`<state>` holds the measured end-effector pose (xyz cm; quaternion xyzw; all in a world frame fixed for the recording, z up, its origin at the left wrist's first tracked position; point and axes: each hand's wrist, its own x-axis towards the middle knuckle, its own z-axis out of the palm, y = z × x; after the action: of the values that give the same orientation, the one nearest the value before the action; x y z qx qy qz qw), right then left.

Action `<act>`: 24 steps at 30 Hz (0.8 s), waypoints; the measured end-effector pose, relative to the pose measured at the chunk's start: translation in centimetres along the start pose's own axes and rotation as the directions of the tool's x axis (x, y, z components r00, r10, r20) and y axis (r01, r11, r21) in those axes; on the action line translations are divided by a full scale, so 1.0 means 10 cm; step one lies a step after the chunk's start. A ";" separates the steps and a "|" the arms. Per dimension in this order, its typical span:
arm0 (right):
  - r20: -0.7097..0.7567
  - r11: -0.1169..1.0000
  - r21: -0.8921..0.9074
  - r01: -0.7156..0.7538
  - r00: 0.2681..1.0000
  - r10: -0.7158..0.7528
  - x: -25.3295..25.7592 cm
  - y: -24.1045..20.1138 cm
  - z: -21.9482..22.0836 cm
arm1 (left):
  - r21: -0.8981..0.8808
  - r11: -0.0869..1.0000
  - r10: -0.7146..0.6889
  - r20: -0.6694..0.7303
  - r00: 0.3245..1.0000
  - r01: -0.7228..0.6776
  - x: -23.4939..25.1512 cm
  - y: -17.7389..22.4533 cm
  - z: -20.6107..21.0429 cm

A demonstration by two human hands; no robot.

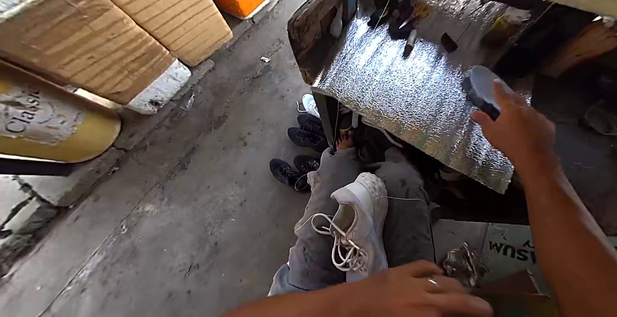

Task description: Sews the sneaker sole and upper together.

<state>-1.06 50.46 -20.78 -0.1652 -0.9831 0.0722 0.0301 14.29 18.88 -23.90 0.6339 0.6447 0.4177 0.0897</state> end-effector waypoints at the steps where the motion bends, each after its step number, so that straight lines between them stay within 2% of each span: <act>1: -0.045 0.998 0.058 0.026 0.999 -0.023 -0.08 -0.03 0.00 | 0.018 0.992 -0.119 -0.095 0.988 0.121 -0.25 -0.06 -0.14; 2: -0.074 0.987 0.142 0.075 0.995 -0.065 -0.23 -0.08 -0.02 | 0.043 0.964 -0.247 -0.210 0.946 0.262 -0.53 -0.15 -0.26; 4: -0.077 0.915 0.340 0.217 0.976 -0.203 -0.67 -0.26 0.05 | 0.069 0.844 -0.460 -0.419 0.783 0.532 -0.99 -0.34 -0.44; 5: -0.053 0.844 0.461 0.273 0.958 -0.281 -0.91 -0.38 0.15 | 0.091 0.767 -0.528 -0.474 0.704 0.636 -1.14 -0.42 -0.51; 6: 0.023 0.780 0.557 0.285 0.934 -0.358 -1.13 -0.51 0.25 | 0.116 0.705 -0.567 -0.501 0.654 0.700 -1.22 -0.48 -0.54; 7: 0.087 0.730 0.627 0.271 0.907 -0.412 -1.32 -0.64 0.37 | 0.139 0.674 -0.585 -0.501 0.638 0.726 -1.23 -0.55 -0.55; 9: 0.188 0.750 0.614 0.246 0.878 -0.441 -1.63 -0.90 0.56 | 0.167 0.641 -0.639 -0.423 0.642 0.749 -1.10 -0.64 -0.50; 10: 0.189 0.783 0.568 0.255 0.885 -0.425 -1.74 -0.99 0.65 | 0.173 0.608 -0.705 -0.332 0.627 0.775 -0.99 -0.67 -0.49; 12: 0.128 0.838 0.477 0.266 0.922 -0.366 -1.91 -1.06 0.75 | 0.215 0.493 -0.857 -0.043 0.513 0.843 -0.78 -0.69 -0.57; 13: 0.105 0.852 0.456 0.256 0.936 -0.337 -1.96 -1.05 0.77 | 0.241 0.468 -0.880 0.035 0.474 0.850 -0.73 -0.71 -0.61; 14: 0.090 0.853 0.463 0.240 0.945 -0.315 -2.00 -1.03 0.77 | 0.242 0.477 -0.875 0.044 0.482 0.845 -0.75 -0.71 -0.63; 15: 0.093 0.835 0.506 0.217 0.949 -0.302 -2.02 -0.99 0.76 | 0.218 0.514 -0.851 0.008 0.525 0.830 -0.82 -0.70 -0.62; 16: 0.106 0.779 0.600 0.179 0.948 -0.300 -2.02 -0.96 0.75 | 0.182 0.567 -0.810 -0.053 0.584 0.804 -0.92 -0.69 -0.62; 17: 0.131 0.676 0.726 0.124 0.941 -0.313 -2.00 -0.93 0.73 | 0.138 0.629 -0.758 -0.111 0.643 0.765 -1.05 -0.68 -0.62; 19: 0.153 0.324 0.946 -0.019 0.907 -0.392 -1.92 -0.88 0.70 | -0.044 0.730 -0.680 -0.155 0.717 0.682 -1.29 -0.64 -0.66; 21: 0.140 -0.088 0.973 -0.211 0.855 -0.499 -1.85 -0.86 0.71 | -0.294 0.777 -0.617 -0.176 0.767 0.557 -1.48 -0.60 -0.70; 22: 0.117 -0.202 0.945 -0.258 0.842 -0.527 -1.81 -0.87 0.72 | -0.420 0.783 -0.574 -0.204 0.793 0.459 -1.54 -0.59 -0.70; 23: 0.100 -0.215 0.946 -0.241 0.852 -0.514 -1.79 -0.90 0.72 | -0.546 0.766 -0.533 -0.244 0.810 0.339 -1.57 -0.59 -0.69; 24: 0.093 -0.113 0.980 -0.164 0.880 -0.466 -1.76 -0.93 0.69 | -0.678 0.709 -0.505 -0.293 0.812 0.196 -1.58 -0.59 -0.67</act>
<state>12.02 35.00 -26.84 0.0511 -0.5930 0.8012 -0.0608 8.43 2.87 -30.03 0.3120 0.5850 0.7163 0.2175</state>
